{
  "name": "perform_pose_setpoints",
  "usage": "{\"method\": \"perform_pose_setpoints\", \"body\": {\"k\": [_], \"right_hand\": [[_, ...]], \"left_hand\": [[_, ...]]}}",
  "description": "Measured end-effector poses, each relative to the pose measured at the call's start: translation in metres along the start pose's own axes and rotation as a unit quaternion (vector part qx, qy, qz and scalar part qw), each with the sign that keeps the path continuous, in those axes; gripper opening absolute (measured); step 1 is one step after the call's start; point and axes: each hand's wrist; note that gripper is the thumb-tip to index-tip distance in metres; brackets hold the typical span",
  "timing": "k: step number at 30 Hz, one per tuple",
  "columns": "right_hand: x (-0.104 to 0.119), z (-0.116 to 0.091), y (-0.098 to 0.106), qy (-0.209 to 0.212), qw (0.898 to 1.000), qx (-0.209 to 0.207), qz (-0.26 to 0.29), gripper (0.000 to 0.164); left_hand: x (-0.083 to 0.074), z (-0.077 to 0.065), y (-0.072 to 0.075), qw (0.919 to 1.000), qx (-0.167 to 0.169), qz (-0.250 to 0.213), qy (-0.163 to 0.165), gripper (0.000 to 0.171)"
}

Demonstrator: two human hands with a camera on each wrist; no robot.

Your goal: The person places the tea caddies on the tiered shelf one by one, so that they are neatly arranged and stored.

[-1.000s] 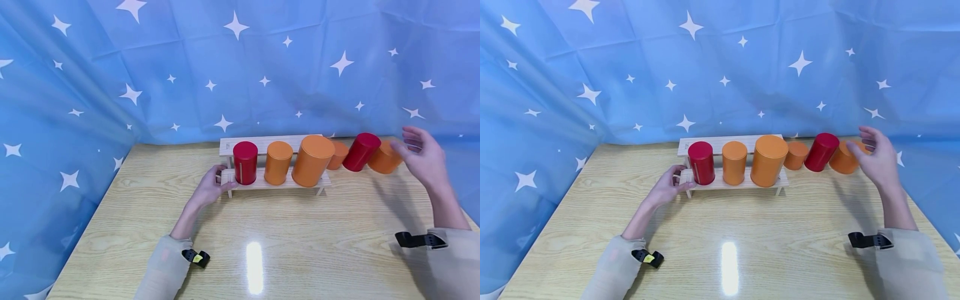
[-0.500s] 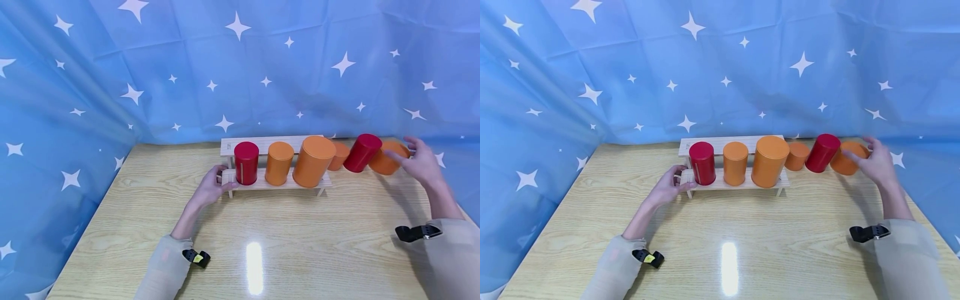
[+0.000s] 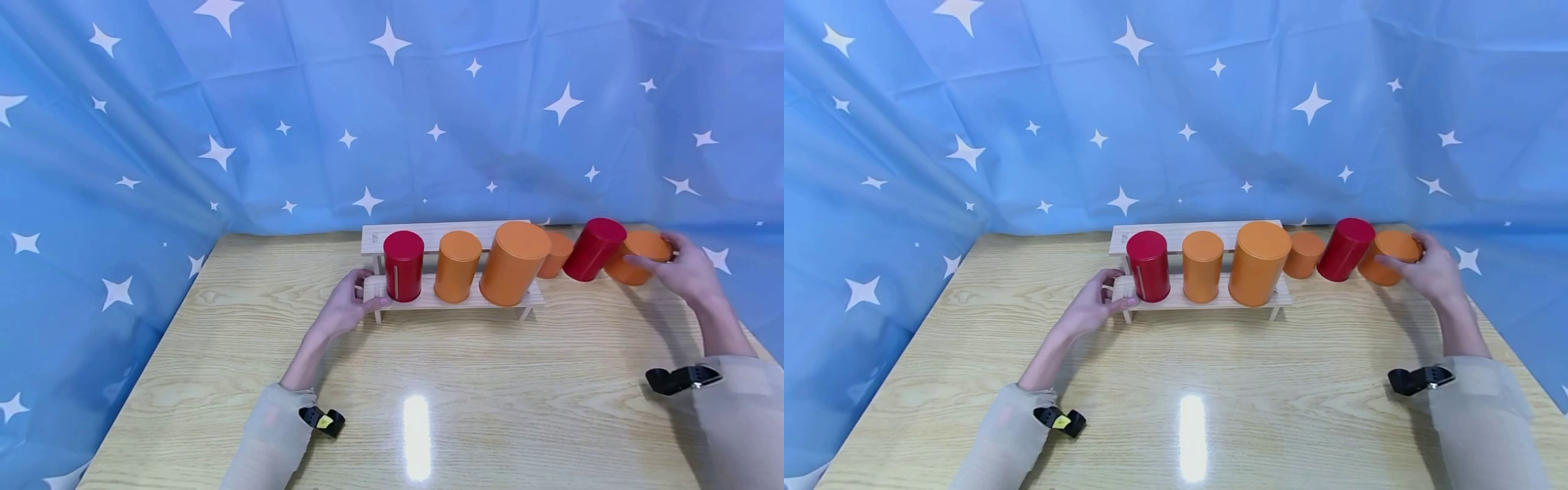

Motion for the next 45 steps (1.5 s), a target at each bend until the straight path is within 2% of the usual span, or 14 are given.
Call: {"method": "perform_pose_setpoints", "body": {"k": [7,14,23,29,37,42,45], "right_hand": [[0.001,-0.008,0.002,-0.016,0.999,-0.031,-0.005,0.091],[0.014,-0.015,0.008,-0.045,0.994,-0.098,-0.024,0.089],[0.038,-0.024,0.021,-0.024,0.985,-0.17,-0.011,0.084],[0.062,-0.026,0.024,-0.011,0.979,-0.201,-0.013,0.08],[0.099,-0.029,0.026,0.019,0.975,-0.223,-0.004,0.074],[0.125,-0.028,0.025,0.04,0.977,-0.209,0.022,0.074],[0.139,-0.027,0.023,0.056,0.977,-0.196,0.057,0.073]], "left_hand": [[0.0,0.0,-0.002,1.0,-0.001,-0.001,0.002,0.059],[-0.001,0.0,-0.003,1.0,-0.003,-0.006,0.003,0.058],[-0.001,0.0,-0.001,1.0,0.0,-0.002,-0.001,0.058],[0.0,-0.001,0.0,1.0,-0.001,-0.007,0.001,0.06],[0.0,0.0,0.0,1.0,-0.002,-0.002,0.002,0.062],[0.0,0.0,0.0,1.0,-0.003,0.004,0.006,0.063],[0.0,0.0,0.0,1.0,-0.002,0.0,0.006,0.063]]}}
Point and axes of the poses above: each hand's wrist, its own z-axis towards the middle knuckle, its own y-axis out of the back of the hand, x = y × z, and after that the axes turned 3 degrees about y, right-handed
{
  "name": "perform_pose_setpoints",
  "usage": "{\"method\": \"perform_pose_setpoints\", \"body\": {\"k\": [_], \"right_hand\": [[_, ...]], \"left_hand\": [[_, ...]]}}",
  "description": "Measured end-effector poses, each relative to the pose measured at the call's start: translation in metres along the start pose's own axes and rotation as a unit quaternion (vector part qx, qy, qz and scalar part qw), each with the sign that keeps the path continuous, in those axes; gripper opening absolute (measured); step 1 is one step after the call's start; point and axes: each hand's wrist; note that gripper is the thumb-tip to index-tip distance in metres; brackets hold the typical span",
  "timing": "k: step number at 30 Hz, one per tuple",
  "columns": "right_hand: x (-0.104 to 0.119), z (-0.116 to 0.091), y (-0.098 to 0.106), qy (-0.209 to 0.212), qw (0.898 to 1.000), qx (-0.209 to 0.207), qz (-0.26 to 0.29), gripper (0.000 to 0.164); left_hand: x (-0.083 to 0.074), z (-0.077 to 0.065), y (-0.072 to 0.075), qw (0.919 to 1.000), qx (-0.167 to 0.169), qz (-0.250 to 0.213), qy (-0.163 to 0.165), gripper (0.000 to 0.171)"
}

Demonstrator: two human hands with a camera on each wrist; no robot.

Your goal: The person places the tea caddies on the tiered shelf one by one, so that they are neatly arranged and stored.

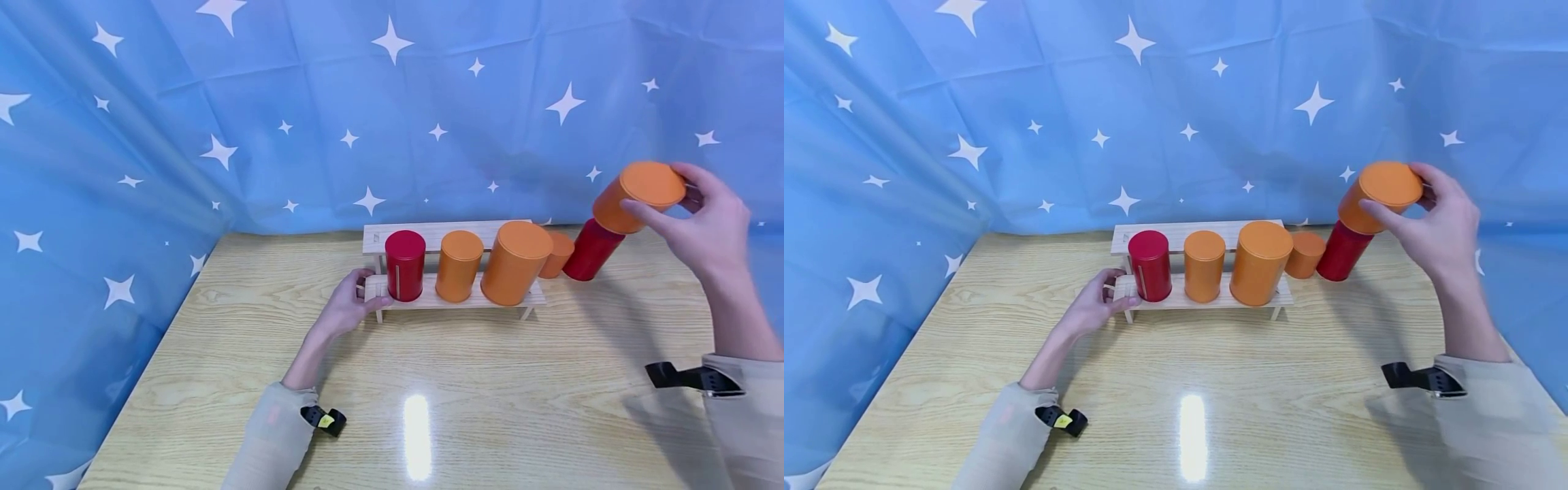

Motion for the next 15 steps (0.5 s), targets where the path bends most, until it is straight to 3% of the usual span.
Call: {"method": "perform_pose_setpoints", "body": {"k": [6,15], "right_hand": [[0.023,0.003,-0.01,0.033,0.997,0.009,0.067,0.072],[0.061,0.003,-0.03,0.096,0.99,0.025,0.1,0.069]], "left_hand": [[0.0,0.0,0.0,1.0,0.0,-0.001,-0.001,0.063],[0.001,0.001,0.0,1.0,0.002,-0.002,-0.004,0.063]]}}
Point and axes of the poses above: each hand's wrist, its own z-axis towards the middle knuckle, its own y-axis out of the back of the hand, x = y × z, and after that the axes turned 3 degrees about y, right-handed
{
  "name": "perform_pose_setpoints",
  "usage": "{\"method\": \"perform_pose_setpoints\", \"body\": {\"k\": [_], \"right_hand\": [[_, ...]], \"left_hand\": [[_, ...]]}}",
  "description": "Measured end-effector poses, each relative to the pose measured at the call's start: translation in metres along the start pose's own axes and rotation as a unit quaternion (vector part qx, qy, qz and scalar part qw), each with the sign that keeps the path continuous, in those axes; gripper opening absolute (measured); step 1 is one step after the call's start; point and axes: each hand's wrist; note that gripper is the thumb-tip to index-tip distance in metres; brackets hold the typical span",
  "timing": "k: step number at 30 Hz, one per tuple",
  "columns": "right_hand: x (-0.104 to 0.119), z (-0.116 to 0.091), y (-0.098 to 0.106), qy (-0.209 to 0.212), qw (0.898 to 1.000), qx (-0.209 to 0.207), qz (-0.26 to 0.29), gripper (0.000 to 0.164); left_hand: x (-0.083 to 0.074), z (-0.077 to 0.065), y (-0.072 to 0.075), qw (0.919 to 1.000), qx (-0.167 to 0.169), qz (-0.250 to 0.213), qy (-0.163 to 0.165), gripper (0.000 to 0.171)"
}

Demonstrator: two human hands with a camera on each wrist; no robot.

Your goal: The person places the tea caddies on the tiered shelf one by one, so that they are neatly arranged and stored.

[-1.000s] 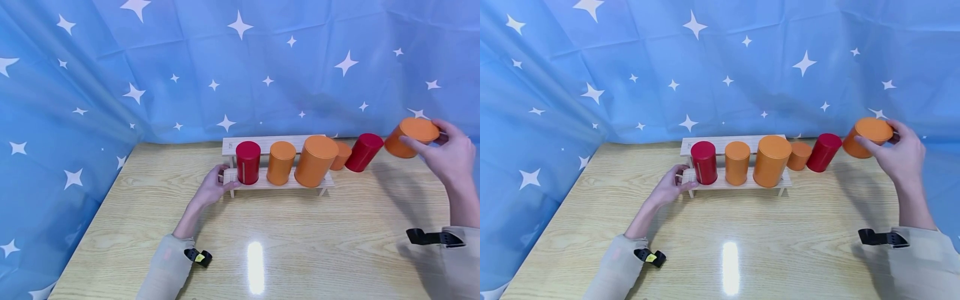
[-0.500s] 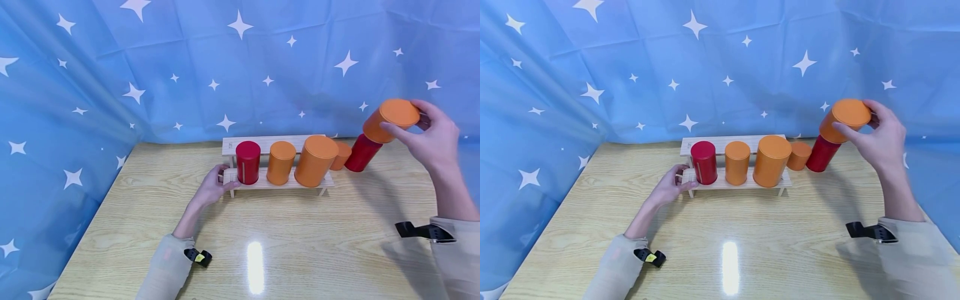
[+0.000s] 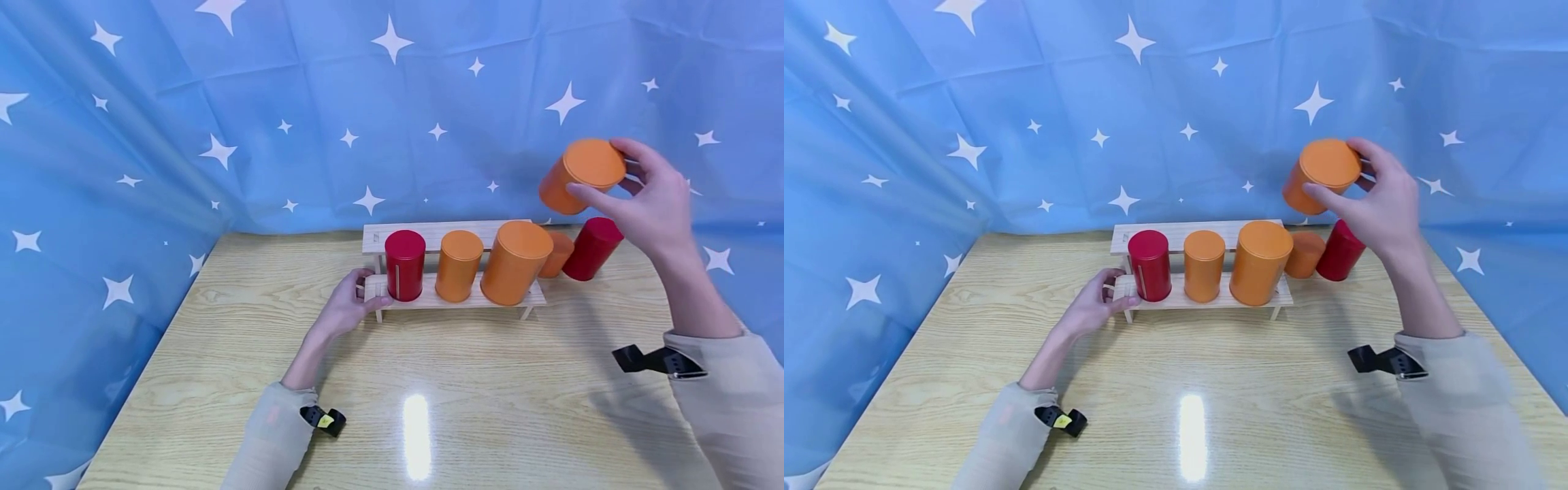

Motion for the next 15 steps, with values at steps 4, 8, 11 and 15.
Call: {"method": "perform_pose_setpoints", "body": {"k": [4,8,11,15], "right_hand": [[0.015,0.005,-0.013,0.008,1.0,0.013,0.004,0.069],[0.03,0.008,-0.027,0.03,0.999,0.022,0.009,0.069],[0.041,0.01,-0.038,0.047,0.998,0.03,0.022,0.068],[0.054,0.011,-0.053,0.06,0.996,0.045,0.038,0.068]], "left_hand": [[0.0,0.0,0.0,1.0,0.001,0.003,0.0,0.063],[0.0,0.0,0.001,1.0,0.003,0.005,0.0,0.064],[0.0,-0.001,0.001,1.0,0.004,0.005,0.0,0.065],[-0.001,-0.001,0.001,1.0,0.004,0.004,0.001,0.065]]}}
Point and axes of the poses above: each hand's wrist, its own z-axis towards the middle knuckle, its own y-axis out of the back of the hand, x = y × z, and after that the axes turned 3 degrees about y, right-handed
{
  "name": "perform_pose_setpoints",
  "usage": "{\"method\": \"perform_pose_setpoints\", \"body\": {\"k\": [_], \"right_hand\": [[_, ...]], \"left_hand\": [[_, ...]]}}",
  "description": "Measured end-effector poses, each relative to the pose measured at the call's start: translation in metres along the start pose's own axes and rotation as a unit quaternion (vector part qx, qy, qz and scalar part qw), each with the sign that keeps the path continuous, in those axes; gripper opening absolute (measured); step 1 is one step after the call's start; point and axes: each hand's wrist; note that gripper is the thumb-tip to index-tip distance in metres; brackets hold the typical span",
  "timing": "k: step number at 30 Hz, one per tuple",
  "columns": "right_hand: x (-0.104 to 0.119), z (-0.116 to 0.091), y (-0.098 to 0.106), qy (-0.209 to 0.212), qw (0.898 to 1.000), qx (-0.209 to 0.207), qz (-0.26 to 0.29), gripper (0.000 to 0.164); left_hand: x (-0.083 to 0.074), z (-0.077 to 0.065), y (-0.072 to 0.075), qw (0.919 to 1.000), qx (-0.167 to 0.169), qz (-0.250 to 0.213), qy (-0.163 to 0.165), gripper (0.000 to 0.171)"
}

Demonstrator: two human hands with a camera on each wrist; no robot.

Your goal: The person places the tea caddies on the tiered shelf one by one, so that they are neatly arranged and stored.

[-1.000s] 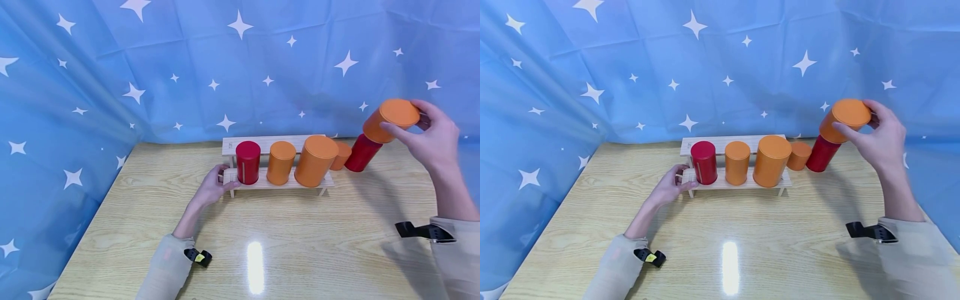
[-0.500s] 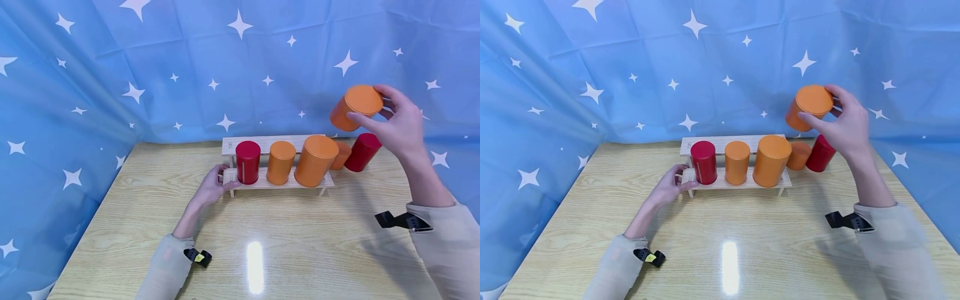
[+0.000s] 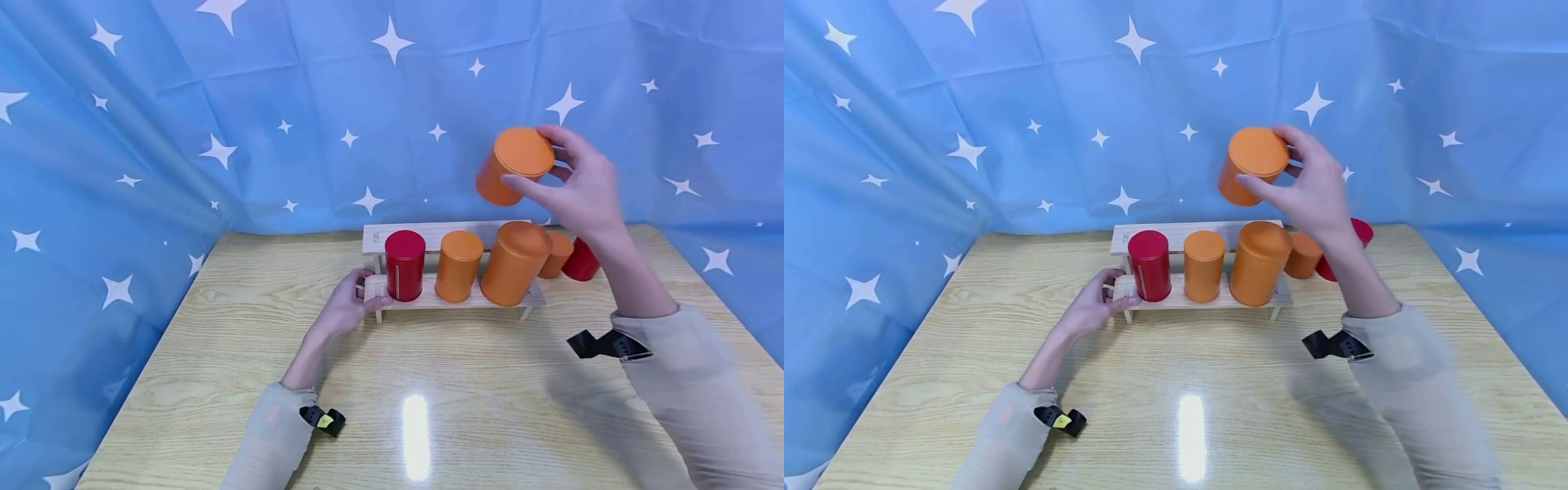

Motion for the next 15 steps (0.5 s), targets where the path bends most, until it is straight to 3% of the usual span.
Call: {"method": "perform_pose_setpoints", "body": {"k": [15], "right_hand": [[0.032,0.002,-0.057,-0.001,0.997,0.071,0.031,0.071]], "left_hand": [[-0.001,-0.001,0.001,1.0,0.001,-0.005,-0.003,0.06]]}}
Point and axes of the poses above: each hand's wrist, its own z-axis towards the middle knuckle, its own y-axis out of the back of the hand, x = y × z, and after that the axes turned 3 degrees about y, right-handed
